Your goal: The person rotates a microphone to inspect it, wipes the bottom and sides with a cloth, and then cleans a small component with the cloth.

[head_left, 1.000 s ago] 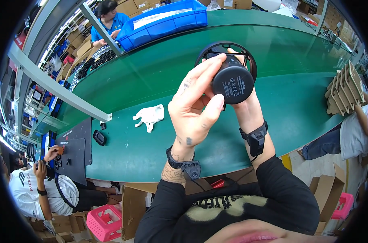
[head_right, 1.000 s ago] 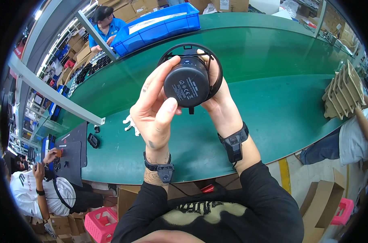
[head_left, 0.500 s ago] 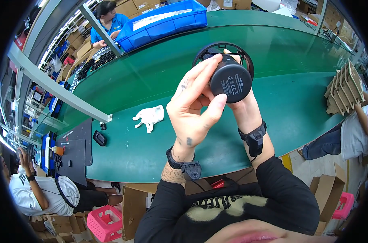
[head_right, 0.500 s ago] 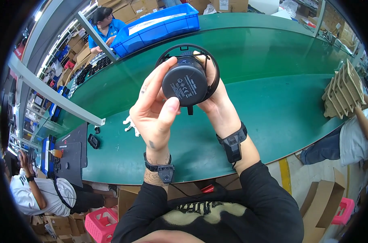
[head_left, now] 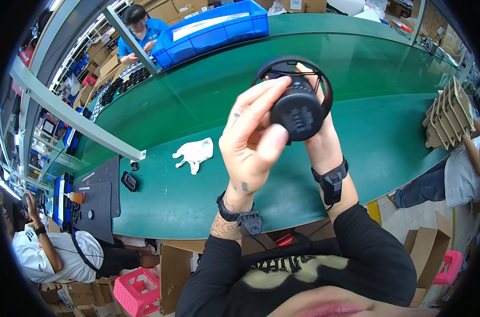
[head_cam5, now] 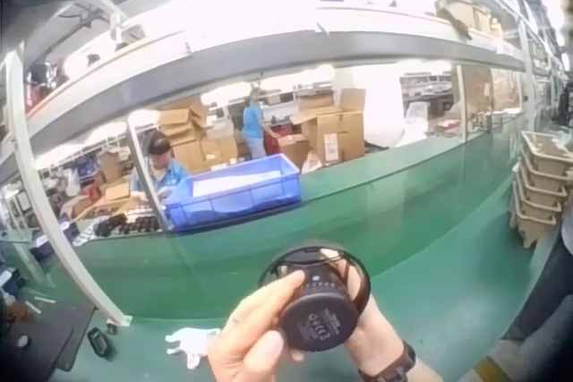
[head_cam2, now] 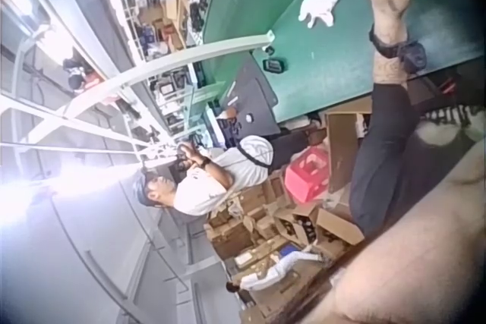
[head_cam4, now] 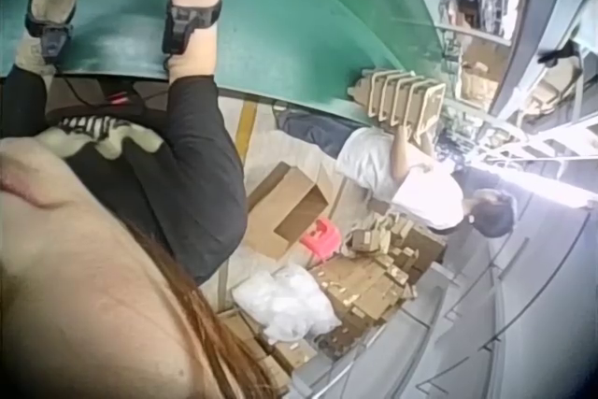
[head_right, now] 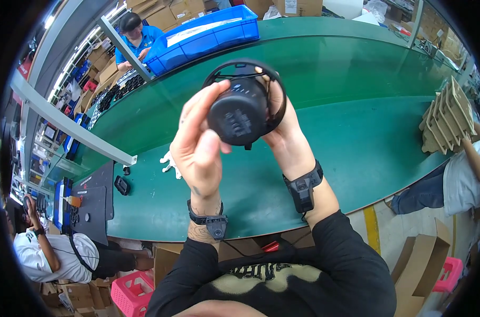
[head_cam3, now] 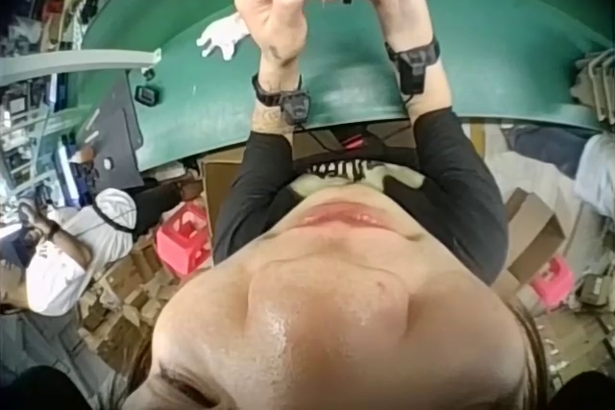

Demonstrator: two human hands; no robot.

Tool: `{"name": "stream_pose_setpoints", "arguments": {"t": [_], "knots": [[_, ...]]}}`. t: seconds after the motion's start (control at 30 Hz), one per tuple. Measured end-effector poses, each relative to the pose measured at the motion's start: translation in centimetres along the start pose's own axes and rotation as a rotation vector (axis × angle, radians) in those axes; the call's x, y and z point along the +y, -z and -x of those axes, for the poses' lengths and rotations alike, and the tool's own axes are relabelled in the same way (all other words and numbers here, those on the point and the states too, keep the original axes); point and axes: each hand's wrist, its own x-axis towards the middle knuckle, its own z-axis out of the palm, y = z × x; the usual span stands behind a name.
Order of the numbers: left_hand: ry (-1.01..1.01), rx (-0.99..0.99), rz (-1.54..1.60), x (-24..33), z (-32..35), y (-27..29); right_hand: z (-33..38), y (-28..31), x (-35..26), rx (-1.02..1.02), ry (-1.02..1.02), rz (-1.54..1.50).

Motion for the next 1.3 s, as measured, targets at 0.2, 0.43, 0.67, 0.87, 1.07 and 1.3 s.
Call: {"name": "stream_pose_setpoints", "arguments": {"t": [0.2,0.43,0.67,0.87,1.07,1.3], "knots": [[-0.152,0.081,-0.114,-0.6,-0.2,-0.1,0.1,0.0,0.3,0.003,0.144,0.114],[-0.12,0.132,0.027,-1.1,-0.1,0.2,0.0,0.0,0.1,0.029,0.193,0.276],[-0.027,0.061,-0.025,-0.1,-0.3,-0.2,0.5,-0.9,-0.3,-0.054,0.174,0.126],[-0.046,-0.008,0.022,0.2,-0.5,-0.1,1.7,-1.3,-0.5,-0.011,0.185,0.239],[-0.125,0.06,0.134,-1.1,-0.2,0.1,0.1,0.2,-0.4,-0.039,0.101,0.175],[-0.064,0.16,0.11,-0.9,-0.1,0.4,1.4,-2.1,-0.8,0.073,0.309,0.303]]}}
